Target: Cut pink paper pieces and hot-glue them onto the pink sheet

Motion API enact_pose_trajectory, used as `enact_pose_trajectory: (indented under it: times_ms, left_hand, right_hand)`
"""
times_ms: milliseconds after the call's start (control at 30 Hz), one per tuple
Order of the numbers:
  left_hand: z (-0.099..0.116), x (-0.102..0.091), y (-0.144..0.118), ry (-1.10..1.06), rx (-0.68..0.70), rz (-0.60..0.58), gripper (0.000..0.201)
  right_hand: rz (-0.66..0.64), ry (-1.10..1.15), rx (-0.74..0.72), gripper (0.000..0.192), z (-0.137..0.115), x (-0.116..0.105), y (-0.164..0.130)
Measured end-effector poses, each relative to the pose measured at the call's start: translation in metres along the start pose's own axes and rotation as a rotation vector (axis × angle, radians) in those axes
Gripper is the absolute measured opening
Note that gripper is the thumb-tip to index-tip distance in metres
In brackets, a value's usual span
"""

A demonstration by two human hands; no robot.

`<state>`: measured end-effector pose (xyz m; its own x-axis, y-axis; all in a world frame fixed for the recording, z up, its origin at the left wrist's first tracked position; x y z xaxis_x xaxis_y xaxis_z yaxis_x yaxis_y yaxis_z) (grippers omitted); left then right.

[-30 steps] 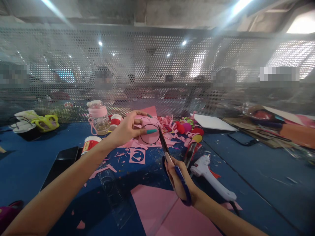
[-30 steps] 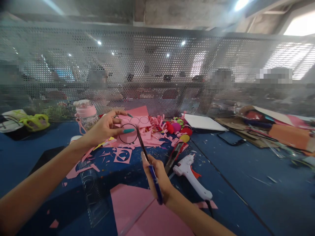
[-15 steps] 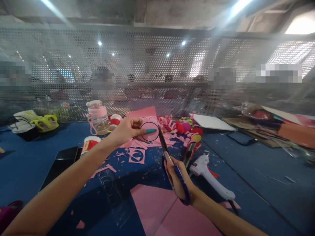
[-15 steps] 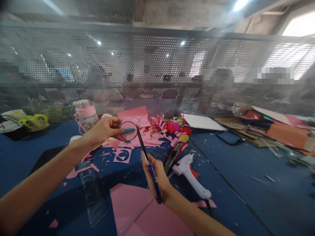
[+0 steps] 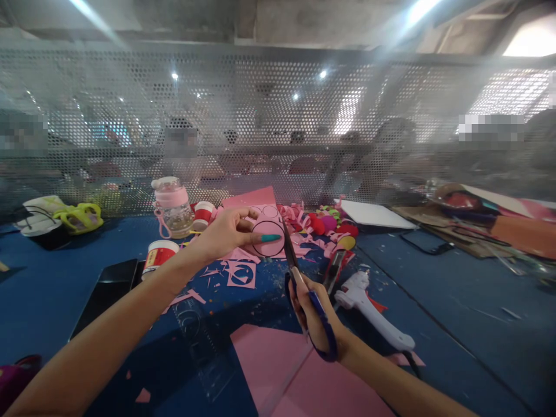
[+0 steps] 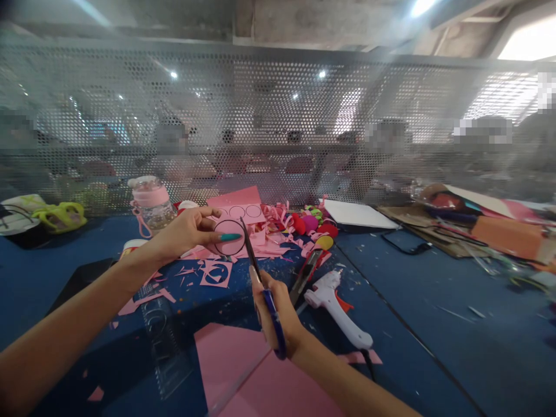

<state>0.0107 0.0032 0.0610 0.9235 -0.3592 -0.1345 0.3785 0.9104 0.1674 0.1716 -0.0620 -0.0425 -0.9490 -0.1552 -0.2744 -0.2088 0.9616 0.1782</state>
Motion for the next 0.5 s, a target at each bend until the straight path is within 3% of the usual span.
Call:
enact_pose_trajectory:
  times_ms: [500]
  left_hand:
    - [0.0027, -0.0014, -0.0007, -0.022, 0.005, -0.021, 0.05]
  right_hand:
    - [0.004, -0.111, -0.038, 0.039, 0.0081, -0.0035, 0.0016]
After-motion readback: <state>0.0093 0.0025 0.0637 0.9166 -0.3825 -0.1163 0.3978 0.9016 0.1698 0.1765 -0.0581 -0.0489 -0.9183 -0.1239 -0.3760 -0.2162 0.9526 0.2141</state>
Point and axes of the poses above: each hand's wrist, its own y-axis towards the middle knuckle, its own x-axis out of the palm, z = x × y, the point moved 4 cm from there along y, towards the middle knuckle, and after that the axes turned 8 degrees about -y, right-handed, at the moved point
